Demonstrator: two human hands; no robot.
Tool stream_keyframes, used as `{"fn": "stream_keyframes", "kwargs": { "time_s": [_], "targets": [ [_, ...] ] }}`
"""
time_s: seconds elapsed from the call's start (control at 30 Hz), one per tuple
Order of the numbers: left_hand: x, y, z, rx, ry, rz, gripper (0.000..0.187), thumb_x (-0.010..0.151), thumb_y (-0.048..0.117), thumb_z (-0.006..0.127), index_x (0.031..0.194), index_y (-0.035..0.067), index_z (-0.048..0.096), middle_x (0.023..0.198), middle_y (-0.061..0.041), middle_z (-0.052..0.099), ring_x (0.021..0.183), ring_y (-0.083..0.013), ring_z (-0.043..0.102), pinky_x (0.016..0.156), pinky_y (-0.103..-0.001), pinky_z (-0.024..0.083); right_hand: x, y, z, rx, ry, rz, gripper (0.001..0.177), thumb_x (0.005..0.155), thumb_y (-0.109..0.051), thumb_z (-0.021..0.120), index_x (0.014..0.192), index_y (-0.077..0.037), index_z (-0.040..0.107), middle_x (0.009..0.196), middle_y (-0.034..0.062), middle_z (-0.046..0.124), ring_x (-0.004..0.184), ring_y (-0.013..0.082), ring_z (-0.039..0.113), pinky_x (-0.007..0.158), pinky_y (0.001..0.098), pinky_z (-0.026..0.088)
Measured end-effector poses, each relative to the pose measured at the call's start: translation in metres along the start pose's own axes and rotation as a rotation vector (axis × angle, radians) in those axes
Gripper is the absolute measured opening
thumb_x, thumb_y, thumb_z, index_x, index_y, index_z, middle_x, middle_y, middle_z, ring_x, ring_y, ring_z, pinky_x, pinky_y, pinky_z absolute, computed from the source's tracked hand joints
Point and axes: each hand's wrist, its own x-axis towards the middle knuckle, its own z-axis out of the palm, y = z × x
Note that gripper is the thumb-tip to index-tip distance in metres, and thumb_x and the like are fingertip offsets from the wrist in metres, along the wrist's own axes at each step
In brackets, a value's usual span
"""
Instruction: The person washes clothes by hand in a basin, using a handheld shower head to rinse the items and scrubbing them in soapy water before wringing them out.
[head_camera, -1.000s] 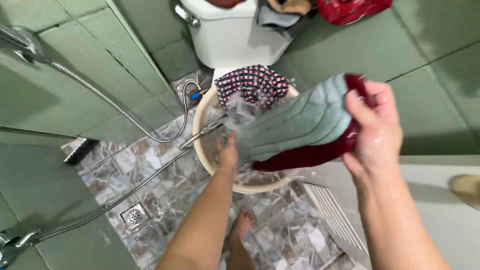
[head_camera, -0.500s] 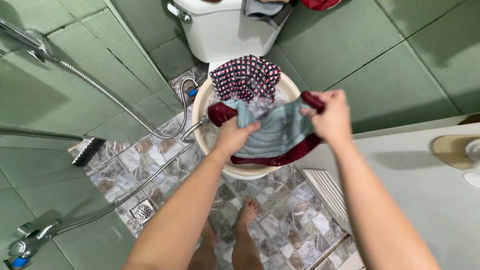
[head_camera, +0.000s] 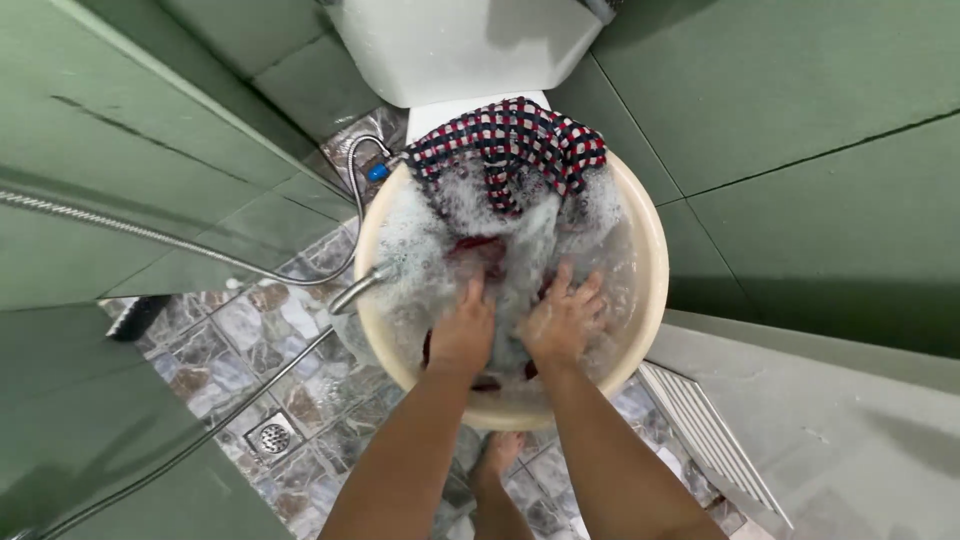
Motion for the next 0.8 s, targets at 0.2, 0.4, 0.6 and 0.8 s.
{"fn": "stream_keyframes", "kwargs": {
  "time_s": [0.2, 0.4, 0.6, 0.8],
  "targets": [
    [0.01, 0.006, 0.035, -0.322, -0.31, -0.195, 0.056, 0.09, 0.031, 0.062, 0.14, 0.005, 0.056, 0.156, -0.012, 0.04, 0.148, -0.0343, 0.025, 0.106, -0.056, 0.037, 0.028, 0.008, 0.056, 0.057, 0.207, -0.116, 0.073, 0.082, -0.052, 0.081, 0.137, -0.017, 0.048, 0.129, 0.0161, 0.04, 0.116, 0.0362, 0.04, 0.096, 0.056, 0.037],
    [0.001, 0.004, 0.003, -0.439, -0.103, -0.312, 0.069, 0.086, 0.036, 0.067, 0.145, 0.004, 0.052, 0.152, -0.015, 0.044, 0.142, -0.0347, 0.033, 0.108, -0.054, 0.037, 0.031, 0.042, 0.025, 0.222, 0.425, -0.342, 0.05, 0.087, -0.046, 0.082, 0.119, -0.011, 0.066, 0.101, 0.0086, 0.065, 0.09, 0.0267, 0.059, 0.083, 0.0429, 0.048],
    [-0.068, 0.001, -0.033, -1.018, 0.151, -0.678, 0.082, 0.081, 0.042, 0.073, 0.149, 0.002, 0.049, 0.149, -0.018, 0.047, 0.136, -0.0352, 0.04, 0.11, -0.052, 0.037, 0.009, 0.064, -0.122, 1.041, 0.164, -0.349, 0.036, 0.089, -0.03, 0.085, 0.103, 0.001, 0.071, 0.085, -0.0029, 0.066, 0.076, 0.0092, 0.054, 0.071, 0.0268, 0.048],
    [-0.087, -0.007, -0.178, -1.993, 0.279, -0.552, 0.078, 0.086, 0.054, 0.051, 0.154, 0.015, 0.046, 0.153, -0.008, 0.054, 0.14, -0.0279, 0.044, 0.115, -0.046, 0.032, -0.133, 0.036, -0.341, 0.908, 0.109, -0.888, 0.027, 0.081, -0.016, 0.088, 0.099, -0.002, 0.073, 0.088, -0.0023, 0.069, 0.082, 0.0053, 0.059, 0.077, 0.0228, 0.051]
  ]
}}
